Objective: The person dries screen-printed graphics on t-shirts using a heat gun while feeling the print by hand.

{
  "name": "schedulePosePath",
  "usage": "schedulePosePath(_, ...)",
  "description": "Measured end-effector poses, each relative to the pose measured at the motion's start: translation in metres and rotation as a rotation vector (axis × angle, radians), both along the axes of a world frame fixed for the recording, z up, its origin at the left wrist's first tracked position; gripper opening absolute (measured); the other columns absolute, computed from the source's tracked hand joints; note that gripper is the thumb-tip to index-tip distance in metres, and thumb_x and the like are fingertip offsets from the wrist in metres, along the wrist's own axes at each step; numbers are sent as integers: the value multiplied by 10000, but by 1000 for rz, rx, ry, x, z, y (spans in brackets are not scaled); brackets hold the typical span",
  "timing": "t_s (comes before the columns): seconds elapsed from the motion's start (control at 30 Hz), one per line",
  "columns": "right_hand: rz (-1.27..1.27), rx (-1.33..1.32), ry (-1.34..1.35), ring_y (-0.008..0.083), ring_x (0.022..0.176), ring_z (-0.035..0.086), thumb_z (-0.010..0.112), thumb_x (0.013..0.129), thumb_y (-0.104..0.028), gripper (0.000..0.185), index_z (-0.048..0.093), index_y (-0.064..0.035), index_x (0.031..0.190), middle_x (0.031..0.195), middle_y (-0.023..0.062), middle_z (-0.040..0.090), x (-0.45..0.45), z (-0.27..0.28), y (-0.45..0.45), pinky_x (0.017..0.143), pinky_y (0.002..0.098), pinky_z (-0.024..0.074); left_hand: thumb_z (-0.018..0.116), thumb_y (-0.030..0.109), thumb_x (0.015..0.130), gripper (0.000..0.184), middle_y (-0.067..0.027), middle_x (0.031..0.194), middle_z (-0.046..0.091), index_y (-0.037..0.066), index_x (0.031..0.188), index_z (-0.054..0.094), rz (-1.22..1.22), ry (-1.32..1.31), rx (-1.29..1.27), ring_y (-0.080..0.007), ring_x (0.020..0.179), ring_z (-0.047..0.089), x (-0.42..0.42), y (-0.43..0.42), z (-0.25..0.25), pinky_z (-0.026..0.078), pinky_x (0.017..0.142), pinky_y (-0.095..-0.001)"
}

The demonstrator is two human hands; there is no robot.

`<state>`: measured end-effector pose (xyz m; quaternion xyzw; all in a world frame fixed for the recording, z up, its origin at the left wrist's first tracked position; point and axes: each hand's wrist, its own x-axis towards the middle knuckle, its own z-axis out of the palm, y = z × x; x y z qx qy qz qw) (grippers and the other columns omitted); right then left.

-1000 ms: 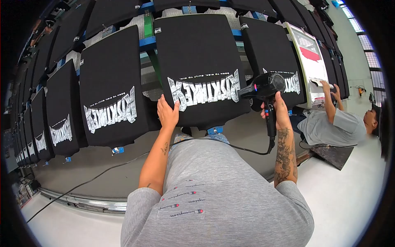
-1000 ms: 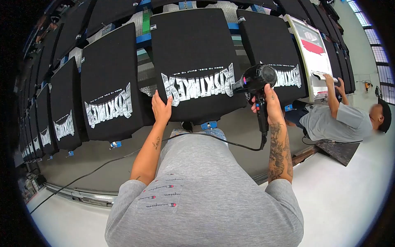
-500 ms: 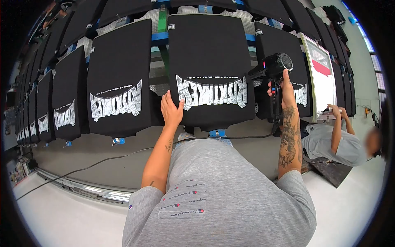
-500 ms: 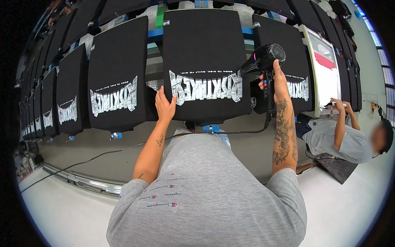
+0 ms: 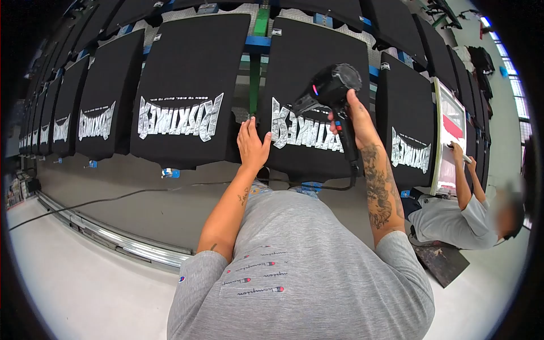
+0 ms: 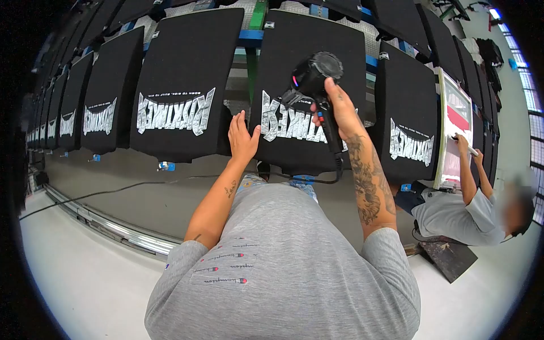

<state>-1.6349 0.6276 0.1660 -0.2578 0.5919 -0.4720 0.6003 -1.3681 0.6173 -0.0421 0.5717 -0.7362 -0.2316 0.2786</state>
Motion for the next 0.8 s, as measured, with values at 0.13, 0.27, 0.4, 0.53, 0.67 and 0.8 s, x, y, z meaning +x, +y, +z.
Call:
schedulePosePath(0.13, 78, 15, 63, 154, 583, 635, 508, 976, -661, 642, 551, -41, 1140, 789, 80, 639, 40, 5, -26, 529, 276, 538, 673, 291, 920, 628, -231, 1433, 459, 9, 1438, 455, 4, -14, -49, -412, 1389, 392, 18, 4, 1, 300, 1144, -538)
schedulePosePath(0.27, 126, 12, 89, 155, 598, 639, 495, 983, -660, 635, 565, -48, 1133, 797, 78, 648, 60, 9, -32, 551, 281, 536, 673, 286, 923, 605, -228, 1434, 460, 8, 1421, 472, -26, -33, -48, -410, 1387, 395, 34, 7, 0, 302, 1144, -535)
schedulePosePath(0.4, 198, 14, 65, 159, 618, 641, 465, 1001, -646, 622, 564, -46, 1126, 821, 93, 650, 66, 12, -7, 564, 290, 538, 678, 287, 922, 589, -226, 1433, 463, 10, 1406, 491, -24, -12, -38, -410, 1388, 395, 39, 7, -1, 305, 1143, -530)
schedulePosePath(0.53, 228, 51, 29, 168, 629, 642, 445, 1015, -629, 607, 565, -43, 1115, 842, 101, 657, 68, 13, 32, 562, 294, 534, 681, 303, 924, 595, -223, 1430, 466, 13, 1408, 491, -62, 2, -43, -407, 1389, 395, 29, 2, -3, 305, 1144, -526)
schedulePosePath(0.67, 108, 81, 88, 173, 631, 646, 460, 1009, -631, 609, 575, -43, 1122, 842, 101, 660, 60, 16, 64, 562, 292, 535, 681, 331, 927, 636, -222, 1434, 466, 3, 1427, 466, -116, -11, -30, -400, 1391, 394, 11, -4, -2, 300, 1148, -525)
schedulePosePath(0.8, -46, 64, 57, 171, 635, 651, 456, 1015, -622, 610, 587, -39, 1135, 845, 99, 662, 25, 8, 99, 561, 288, 538, 701, 383, 907, 749, -245, 1437, 463, -19, 1464, 402, -98, 1, 74, -410, 1378, 407, -6, -11, -4, 317, 1138, -522)
